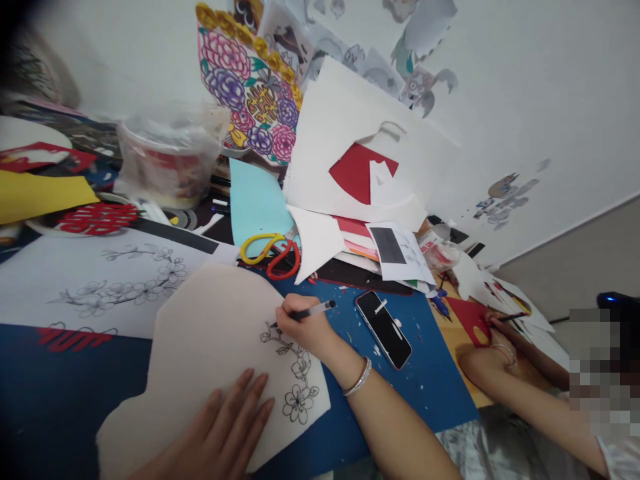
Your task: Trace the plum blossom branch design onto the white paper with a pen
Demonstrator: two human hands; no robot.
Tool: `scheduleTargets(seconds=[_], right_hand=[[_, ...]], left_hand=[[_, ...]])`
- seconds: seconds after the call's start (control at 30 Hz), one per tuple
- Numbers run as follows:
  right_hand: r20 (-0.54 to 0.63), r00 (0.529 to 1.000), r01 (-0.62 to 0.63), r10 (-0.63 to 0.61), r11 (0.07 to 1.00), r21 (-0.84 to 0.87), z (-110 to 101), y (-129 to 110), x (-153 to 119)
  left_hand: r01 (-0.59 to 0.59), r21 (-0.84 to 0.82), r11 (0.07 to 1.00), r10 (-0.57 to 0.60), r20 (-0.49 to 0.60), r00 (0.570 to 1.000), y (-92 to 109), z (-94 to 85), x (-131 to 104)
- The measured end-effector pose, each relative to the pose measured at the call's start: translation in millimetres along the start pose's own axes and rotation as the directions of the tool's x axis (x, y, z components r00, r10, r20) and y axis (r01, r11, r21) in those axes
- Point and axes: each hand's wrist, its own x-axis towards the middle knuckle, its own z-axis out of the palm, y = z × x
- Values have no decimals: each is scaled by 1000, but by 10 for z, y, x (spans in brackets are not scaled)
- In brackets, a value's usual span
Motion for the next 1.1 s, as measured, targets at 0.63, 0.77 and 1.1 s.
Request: scheduleTargets(seconds=[0.63,0.77,1.1], right_hand=[[35,998,-44,42,998,45,-32,-25,-22],[63,997,-50,46,997,62,-32,-21,-29],[64,998,-16,12,997,69,-30,-8,-33]], left_hand=[[30,11,999,-30,0,1000,41,21,-16],[28,-7,1000,-28,-11,1000,40,20,-15],[25,2,1000,-25,-15,1000,20,-12,12]])
